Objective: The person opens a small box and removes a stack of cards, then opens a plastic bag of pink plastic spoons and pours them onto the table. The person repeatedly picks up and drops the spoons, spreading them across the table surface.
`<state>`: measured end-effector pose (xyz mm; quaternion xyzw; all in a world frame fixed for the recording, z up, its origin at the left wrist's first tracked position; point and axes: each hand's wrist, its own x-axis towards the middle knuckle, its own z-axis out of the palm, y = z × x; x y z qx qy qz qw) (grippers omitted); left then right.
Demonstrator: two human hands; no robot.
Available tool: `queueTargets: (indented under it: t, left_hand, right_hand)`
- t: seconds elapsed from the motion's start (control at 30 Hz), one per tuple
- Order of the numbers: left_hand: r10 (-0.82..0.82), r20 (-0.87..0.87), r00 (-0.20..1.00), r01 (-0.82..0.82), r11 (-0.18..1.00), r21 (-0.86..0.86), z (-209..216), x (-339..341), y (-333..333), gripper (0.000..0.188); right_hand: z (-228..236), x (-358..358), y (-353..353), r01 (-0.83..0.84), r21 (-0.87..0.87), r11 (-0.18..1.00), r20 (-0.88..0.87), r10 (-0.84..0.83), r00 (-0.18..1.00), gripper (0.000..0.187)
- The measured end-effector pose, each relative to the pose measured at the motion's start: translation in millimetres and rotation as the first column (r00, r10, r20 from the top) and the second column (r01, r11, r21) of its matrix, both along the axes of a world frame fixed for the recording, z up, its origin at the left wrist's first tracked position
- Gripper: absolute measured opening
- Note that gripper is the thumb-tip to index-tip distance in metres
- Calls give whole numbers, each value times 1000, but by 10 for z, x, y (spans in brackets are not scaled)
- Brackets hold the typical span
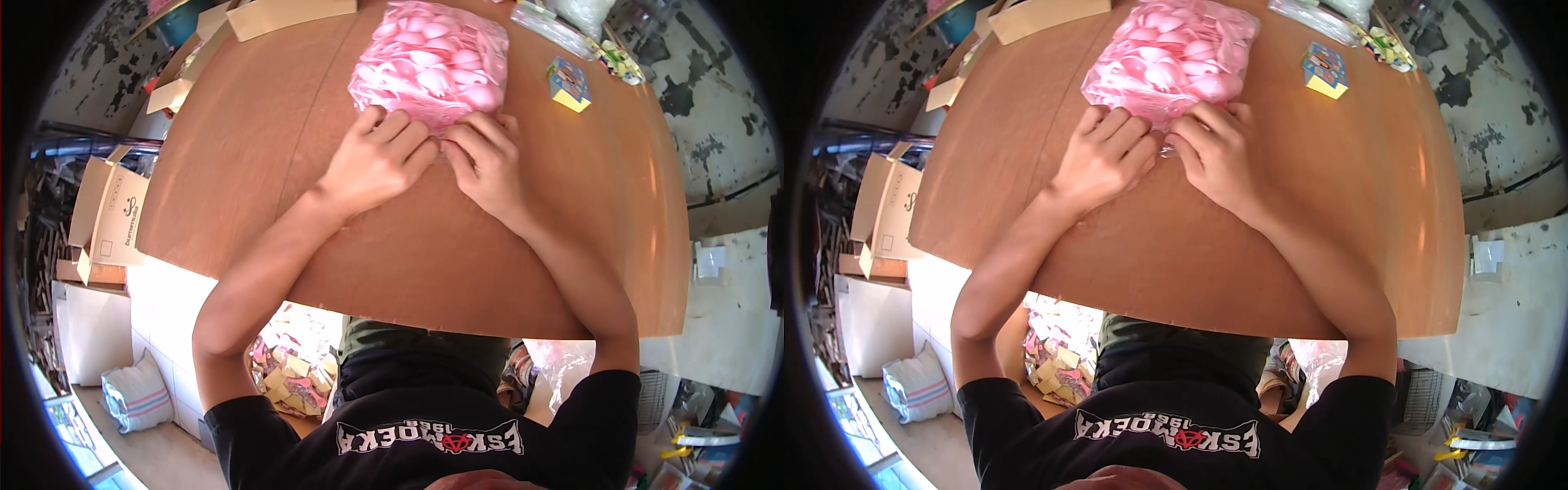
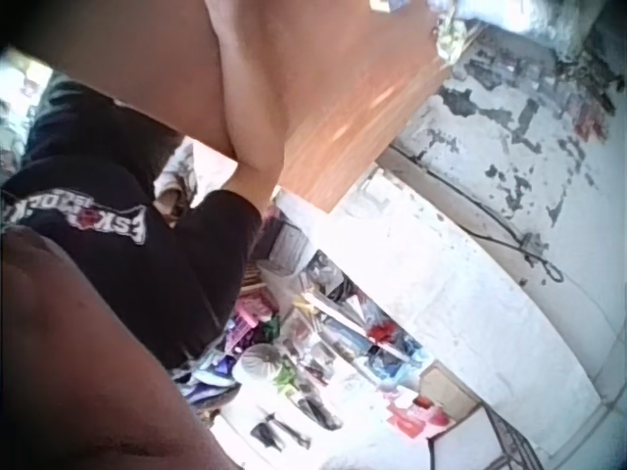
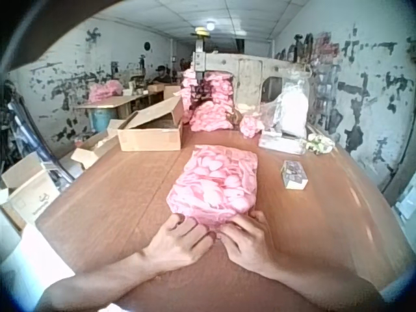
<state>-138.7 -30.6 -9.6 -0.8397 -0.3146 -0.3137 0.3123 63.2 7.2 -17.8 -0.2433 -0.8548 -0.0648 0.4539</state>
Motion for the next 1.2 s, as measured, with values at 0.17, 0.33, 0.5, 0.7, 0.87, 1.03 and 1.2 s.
queueTargets:
  t: [0.17, 0.33, 0.5, 0.7, 0.87, 1.03, 1.2]
  left_hand:
    - [-1, -49, 999, 3, 999, 42, -21, 24, -47, 17]
    - [-71, 59, 996, 74, 996, -56, 38, 6, -39, 19]
    - [-81, 212, 974, 120, 977, -176, 164, -95, -43, 16]
    - [-23, 179, 984, 71, 961, -268, 202, -211, 25, 22]
    - [58, 263, 963, 36, 939, -341, 249, -295, 30, 22]
    - [194, 455, 869, 31, 897, -441, 244, -293, 13, 22]
    - [158, 305, 939, -58, 949, -311, 239, -173, -12, 19]
  right_hand:
    - [16, -13, -13, 17, 12, 1000, 6, -17, 1000, 10]
    - [76, -13, -55, 19, -9, 1000, 50, -19, 999, 9]
    - [68, -3, -55, 12, -9, 1000, -30, -13, 999, 8]
    - [61, 28, -68, 30, 32, 999, -29, -29, 999, 13]
    - [35, 20, -58, 38, 75, 996, -134, -28, 991, 17]
    - [39, -46, -103, 65, 95, 993, -171, -48, 984, 23]
    - [105, 34, -147, 90, 86, 992, -101, -82, 992, 25]
